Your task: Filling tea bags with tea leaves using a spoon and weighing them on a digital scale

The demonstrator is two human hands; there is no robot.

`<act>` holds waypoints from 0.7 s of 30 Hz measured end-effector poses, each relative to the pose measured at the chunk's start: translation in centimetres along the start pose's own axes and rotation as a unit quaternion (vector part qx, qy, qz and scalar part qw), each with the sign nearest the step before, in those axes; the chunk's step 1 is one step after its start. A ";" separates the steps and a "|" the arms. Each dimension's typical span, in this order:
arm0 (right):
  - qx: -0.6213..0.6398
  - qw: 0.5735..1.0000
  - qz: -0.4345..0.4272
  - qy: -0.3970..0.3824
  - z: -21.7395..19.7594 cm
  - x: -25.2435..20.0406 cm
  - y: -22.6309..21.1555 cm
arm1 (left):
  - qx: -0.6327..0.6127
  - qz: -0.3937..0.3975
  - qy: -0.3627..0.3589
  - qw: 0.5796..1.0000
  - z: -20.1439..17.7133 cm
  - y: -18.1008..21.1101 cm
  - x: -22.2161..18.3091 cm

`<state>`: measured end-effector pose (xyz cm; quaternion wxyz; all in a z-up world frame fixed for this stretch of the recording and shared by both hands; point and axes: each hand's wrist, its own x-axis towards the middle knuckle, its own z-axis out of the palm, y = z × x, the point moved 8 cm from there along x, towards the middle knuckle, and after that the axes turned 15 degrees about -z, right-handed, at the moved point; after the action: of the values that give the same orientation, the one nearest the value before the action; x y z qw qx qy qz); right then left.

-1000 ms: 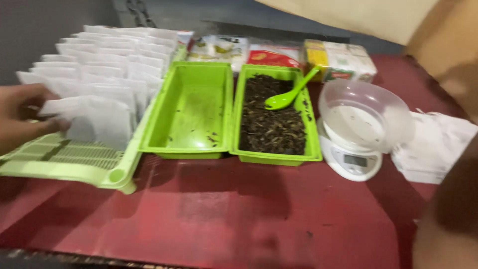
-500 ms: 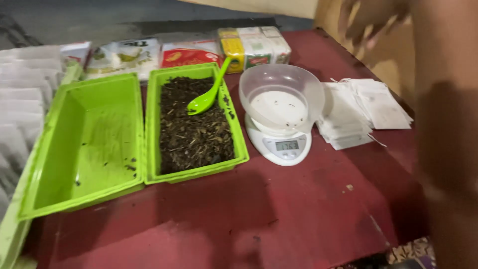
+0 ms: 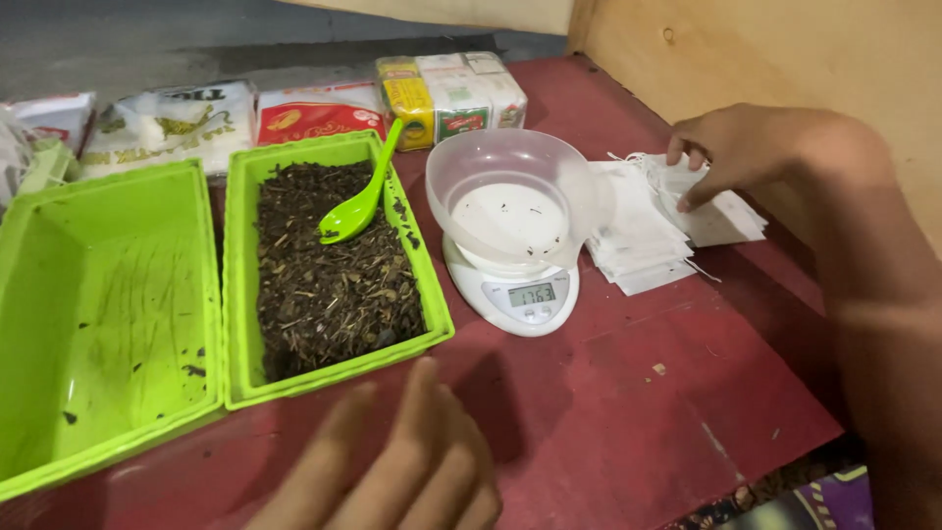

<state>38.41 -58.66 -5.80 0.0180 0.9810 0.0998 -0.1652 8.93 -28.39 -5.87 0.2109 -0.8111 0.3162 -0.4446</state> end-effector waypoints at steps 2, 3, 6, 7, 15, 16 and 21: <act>-0.010 1.000 -0.002 0.002 -0.1 -0.2 -0.3 | 0.006 0.021 0.015 1.000 0.9 0.2 0.3; -0.021 1.000 -0.008 0.003 -0.3 -0.3 -0.6 | 0.014 0.039 0.027 0.999 1.3 0.4 0.4; -0.028 0.999 -0.003 0.028 -0.7 -0.9 -0.5 | 0.023 -0.025 0.052 0.998 1.8 -1.7 0.4; -0.026 0.999 -0.001 0.027 -0.7 -1.2 -0.4 | 0.022 -0.023 0.053 0.998 1.8 -2.2 0.3; -0.156 0.979 0.034 0.127 -5.5 -7.0 -4.5 | 0.050 -0.140 -0.031 0.988 3.2 -8.2 -1.0; -0.158 0.979 0.030 0.126 -5.7 -7.6 -6.0 | 0.051 -0.143 -0.035 0.988 3.1 -8.6 -1.1; -0.318 0.889 -0.231 0.233 -8.2 -10.7 -18.6 | -0.155 -0.309 -0.076 0.935 3.0 -12.3 -1.8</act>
<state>27.39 -41.91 5.36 0.2665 0.8822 0.3725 0.1092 14.74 -18.20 -0.78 -0.0421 -0.9230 0.0977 -0.3699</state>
